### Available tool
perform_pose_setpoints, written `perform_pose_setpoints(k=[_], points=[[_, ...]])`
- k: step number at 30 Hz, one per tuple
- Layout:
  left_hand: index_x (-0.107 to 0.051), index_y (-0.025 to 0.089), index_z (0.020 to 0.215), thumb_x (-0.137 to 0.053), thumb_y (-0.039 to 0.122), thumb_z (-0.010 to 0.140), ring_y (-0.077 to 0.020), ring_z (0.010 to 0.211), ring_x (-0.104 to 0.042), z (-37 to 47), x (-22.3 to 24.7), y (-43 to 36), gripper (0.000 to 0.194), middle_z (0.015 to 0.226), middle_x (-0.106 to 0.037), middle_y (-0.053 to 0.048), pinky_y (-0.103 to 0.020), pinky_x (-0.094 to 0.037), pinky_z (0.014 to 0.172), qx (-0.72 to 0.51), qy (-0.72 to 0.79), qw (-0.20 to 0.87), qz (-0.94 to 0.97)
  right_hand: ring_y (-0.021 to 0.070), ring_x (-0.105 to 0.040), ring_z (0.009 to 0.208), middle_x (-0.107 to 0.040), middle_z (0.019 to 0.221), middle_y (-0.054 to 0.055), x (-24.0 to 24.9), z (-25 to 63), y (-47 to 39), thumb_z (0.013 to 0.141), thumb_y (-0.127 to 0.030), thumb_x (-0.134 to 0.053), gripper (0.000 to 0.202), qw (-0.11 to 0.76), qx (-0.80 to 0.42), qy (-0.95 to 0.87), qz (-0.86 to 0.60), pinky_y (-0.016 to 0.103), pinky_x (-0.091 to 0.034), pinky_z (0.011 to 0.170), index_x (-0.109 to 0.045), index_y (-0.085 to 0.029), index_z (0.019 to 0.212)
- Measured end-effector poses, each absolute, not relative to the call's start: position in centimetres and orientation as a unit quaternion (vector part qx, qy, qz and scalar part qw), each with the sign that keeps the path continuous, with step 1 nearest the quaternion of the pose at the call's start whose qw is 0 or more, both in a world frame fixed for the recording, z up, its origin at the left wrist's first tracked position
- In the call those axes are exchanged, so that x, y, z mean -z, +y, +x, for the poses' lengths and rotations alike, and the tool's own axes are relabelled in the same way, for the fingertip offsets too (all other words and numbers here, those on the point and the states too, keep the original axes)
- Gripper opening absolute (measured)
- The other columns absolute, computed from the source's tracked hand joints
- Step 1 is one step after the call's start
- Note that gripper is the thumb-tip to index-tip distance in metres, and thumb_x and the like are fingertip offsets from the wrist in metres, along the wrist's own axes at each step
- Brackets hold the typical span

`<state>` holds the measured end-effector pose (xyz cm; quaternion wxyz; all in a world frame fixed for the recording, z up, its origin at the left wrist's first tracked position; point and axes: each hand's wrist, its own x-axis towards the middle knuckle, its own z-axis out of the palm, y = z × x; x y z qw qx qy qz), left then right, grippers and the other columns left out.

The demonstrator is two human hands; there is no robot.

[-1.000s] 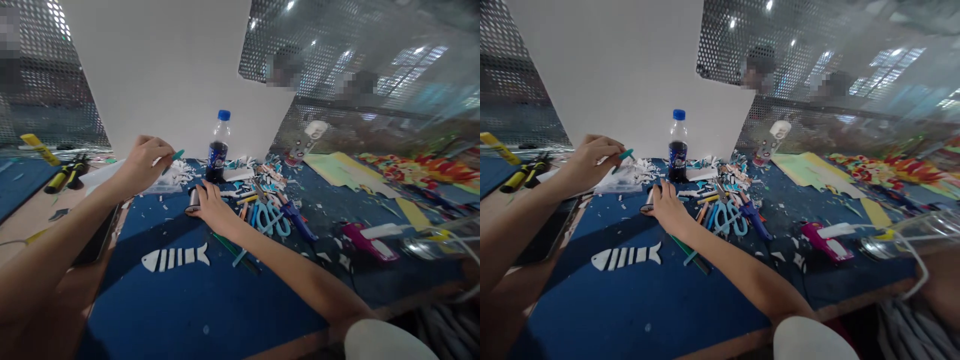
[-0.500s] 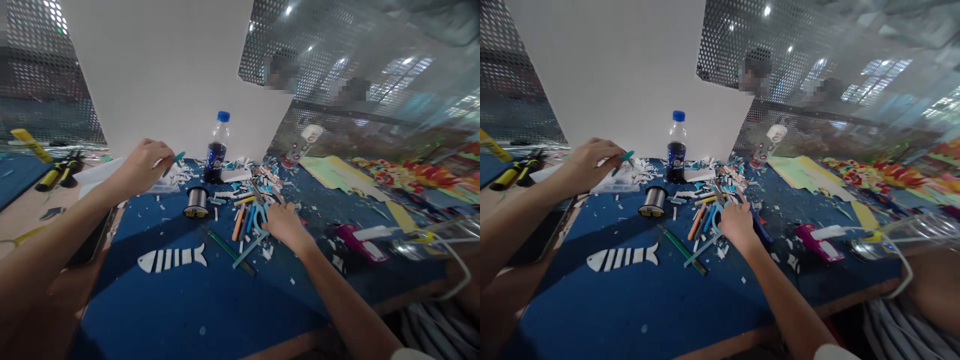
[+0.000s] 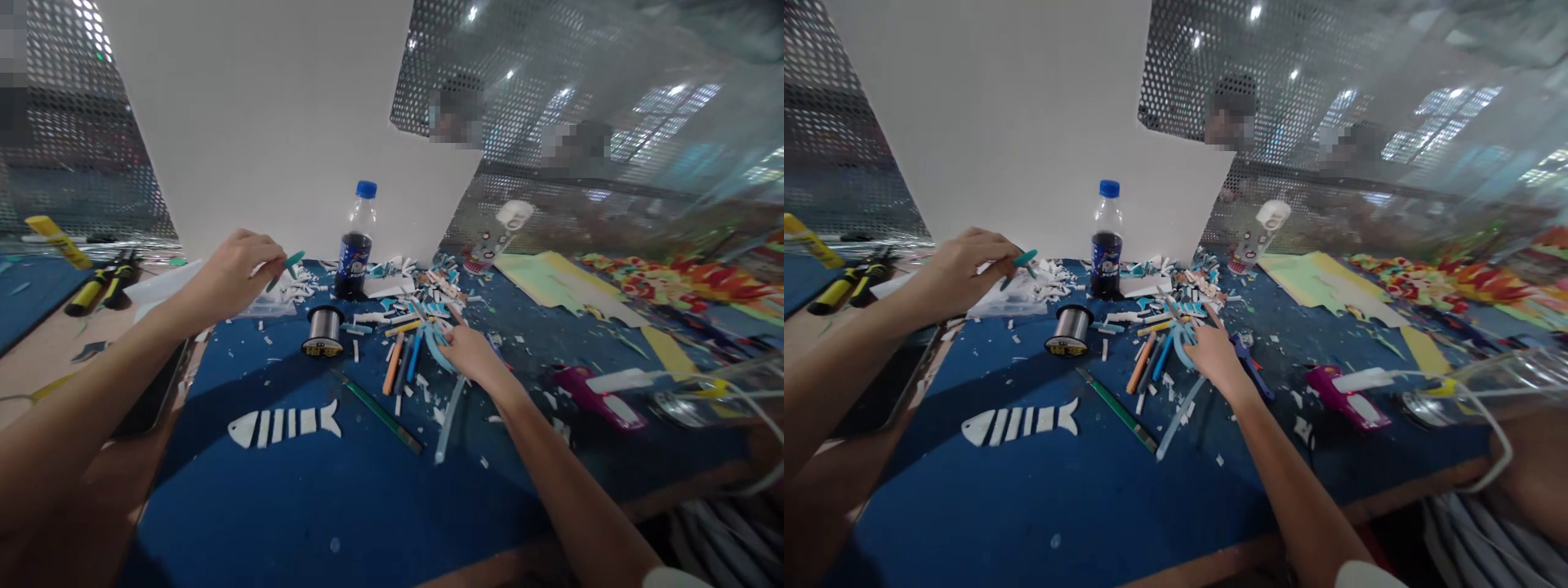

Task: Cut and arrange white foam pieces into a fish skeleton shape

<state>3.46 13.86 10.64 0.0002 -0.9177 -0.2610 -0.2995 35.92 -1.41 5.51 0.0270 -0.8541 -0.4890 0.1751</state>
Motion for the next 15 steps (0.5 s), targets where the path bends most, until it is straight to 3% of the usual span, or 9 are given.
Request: perform_pose_setpoints(k=[4,8,12,15], points=[[-0.06,0.017,0.07,-0.035,0.029,0.091,-0.0199,0.077,-0.058,3.4,-10.8,13.8,0.034,0.077,-0.065,-0.008,-0.035,-0.044,0.083,0.295,-0.268,-0.005,-0.917,0.0207,-0.062,0.097,-0.061,0.115,0.007,-5.3,36.5,-1.4,0.091,-0.035,-0.058,0.031,0.154,-0.201,-0.46,-0.851,0.04,-0.053,0.081,-0.059,-0.016,0.115],[-0.057,0.018,0.068,-0.035,0.029,0.09,-0.0203,0.079,-0.057,3.5,-10.8,13.7,0.034,0.076,-0.064,-0.008,-0.034,-0.044,0.078,0.296,-0.281,-0.033,-0.912,0.0157,-0.064,0.077,-0.066,0.089,0.005,-5.2,36.2,-1.6,0.089,-0.044,-0.057,0.035,0.316,-0.251,-0.442,-0.801,0.032,-0.053,0.069,-0.061,-0.013,0.104],[-0.057,0.018,0.069,-0.037,0.026,0.087,-0.0197,0.078,-0.058,3.4,-11.1,13.6,0.028,0.073,-0.065,-0.007,-0.031,-0.043,0.073,0.303,-0.295,-0.057,-0.904,0.0157,-0.06,0.062,-0.065,0.074,0.005,-5.7,34.7,-2.4,0.075,-0.063,-0.061,0.052,0.435,-0.333,-0.443,-0.71,0.028,-0.048,0.054,-0.064,-0.015,0.094],[-0.059,0.018,0.071,-0.039,0.021,0.087,-0.0173,0.074,-0.06,3.2,-11.4,13.3,0.025,0.075,-0.068,-0.006,-0.028,-0.042,0.068,0.3,-0.313,-0.077,-0.898,0.0161,-0.059,0.055,-0.066,0.072,0.006,-6.4,33.4,-3.3,0.064,-0.063,-0.07,0.053,0.471,-0.395,-0.446,-0.651,0.026,-0.042,0.043,-0.065,-0.017,0.09]])
